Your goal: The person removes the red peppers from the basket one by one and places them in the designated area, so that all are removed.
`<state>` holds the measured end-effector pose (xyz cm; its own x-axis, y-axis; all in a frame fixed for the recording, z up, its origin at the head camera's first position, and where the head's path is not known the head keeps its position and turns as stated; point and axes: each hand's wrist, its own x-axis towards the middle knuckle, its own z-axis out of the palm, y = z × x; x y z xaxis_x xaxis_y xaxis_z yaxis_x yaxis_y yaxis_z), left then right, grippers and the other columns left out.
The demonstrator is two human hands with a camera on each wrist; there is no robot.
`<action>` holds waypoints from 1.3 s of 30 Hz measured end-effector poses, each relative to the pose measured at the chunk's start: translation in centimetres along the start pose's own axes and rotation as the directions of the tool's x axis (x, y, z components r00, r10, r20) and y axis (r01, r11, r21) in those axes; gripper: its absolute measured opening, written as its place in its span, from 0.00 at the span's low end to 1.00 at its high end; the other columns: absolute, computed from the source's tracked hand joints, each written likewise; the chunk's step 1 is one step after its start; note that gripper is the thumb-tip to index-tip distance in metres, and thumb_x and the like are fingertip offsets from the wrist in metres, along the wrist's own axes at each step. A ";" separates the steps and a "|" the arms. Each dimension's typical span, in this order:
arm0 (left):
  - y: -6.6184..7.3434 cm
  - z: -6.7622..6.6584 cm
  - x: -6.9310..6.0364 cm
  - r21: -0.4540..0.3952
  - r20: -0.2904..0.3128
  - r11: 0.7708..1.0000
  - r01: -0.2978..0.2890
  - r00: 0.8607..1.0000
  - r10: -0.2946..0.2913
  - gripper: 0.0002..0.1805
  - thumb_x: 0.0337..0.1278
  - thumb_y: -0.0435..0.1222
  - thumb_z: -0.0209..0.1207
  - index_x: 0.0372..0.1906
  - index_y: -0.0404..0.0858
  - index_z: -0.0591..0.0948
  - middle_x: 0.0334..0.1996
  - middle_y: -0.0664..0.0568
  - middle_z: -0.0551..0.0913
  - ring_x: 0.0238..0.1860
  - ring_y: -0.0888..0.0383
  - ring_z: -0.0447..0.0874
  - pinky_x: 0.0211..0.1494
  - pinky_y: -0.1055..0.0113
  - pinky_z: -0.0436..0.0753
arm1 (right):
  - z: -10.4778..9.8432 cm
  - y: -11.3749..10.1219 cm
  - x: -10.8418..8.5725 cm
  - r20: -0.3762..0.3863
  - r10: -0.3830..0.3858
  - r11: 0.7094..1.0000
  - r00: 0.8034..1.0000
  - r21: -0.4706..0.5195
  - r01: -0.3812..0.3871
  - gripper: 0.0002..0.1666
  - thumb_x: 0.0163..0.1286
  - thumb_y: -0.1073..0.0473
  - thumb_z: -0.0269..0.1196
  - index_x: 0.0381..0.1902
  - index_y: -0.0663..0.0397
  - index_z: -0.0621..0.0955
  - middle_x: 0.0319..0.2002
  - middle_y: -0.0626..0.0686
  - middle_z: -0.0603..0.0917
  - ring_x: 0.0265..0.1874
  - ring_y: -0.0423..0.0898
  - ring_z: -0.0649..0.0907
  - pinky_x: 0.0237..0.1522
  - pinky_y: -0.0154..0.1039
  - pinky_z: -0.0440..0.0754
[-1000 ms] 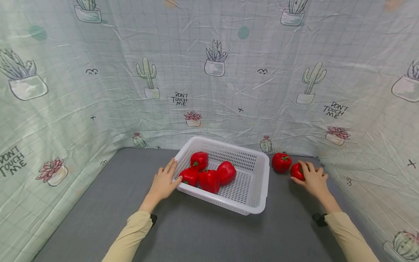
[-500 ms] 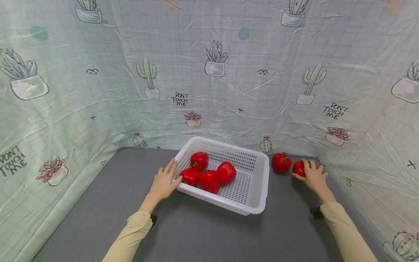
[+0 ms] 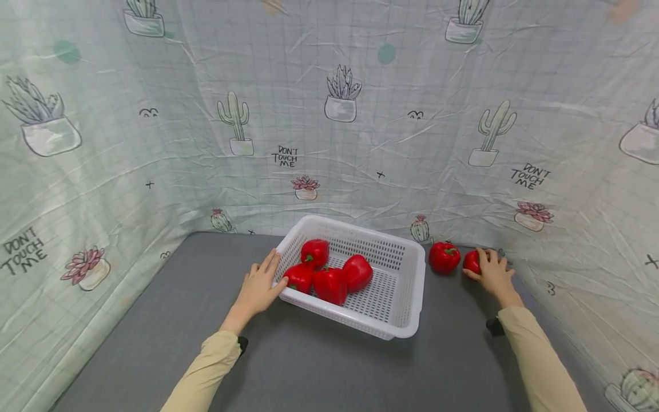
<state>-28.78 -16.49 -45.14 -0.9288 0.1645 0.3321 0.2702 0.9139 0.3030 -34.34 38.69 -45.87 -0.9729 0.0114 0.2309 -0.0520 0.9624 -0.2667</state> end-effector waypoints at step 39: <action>0.1 -0.1 0.0 0.001 -0.005 1.000 0.013 1.000 -0.013 0.36 0.54 0.49 0.50 0.66 0.38 0.58 0.68 0.44 0.57 0.47 0.43 0.66 0.45 0.47 0.71 | 1.3 0.8 -0.6 -0.042 -0.048 0.994 0.998 -0.103 0.043 0.32 0.61 0.56 0.56 0.60 0.58 0.59 0.57 0.74 0.54 0.51 0.76 0.58 0.39 0.74 0.54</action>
<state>-28.74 -16.40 -45.00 -0.9310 0.1506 0.3324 0.2576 0.9163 0.3065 -34.07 39.07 -47.41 -0.9591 -0.0234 0.2821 -0.0706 0.9848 -0.1585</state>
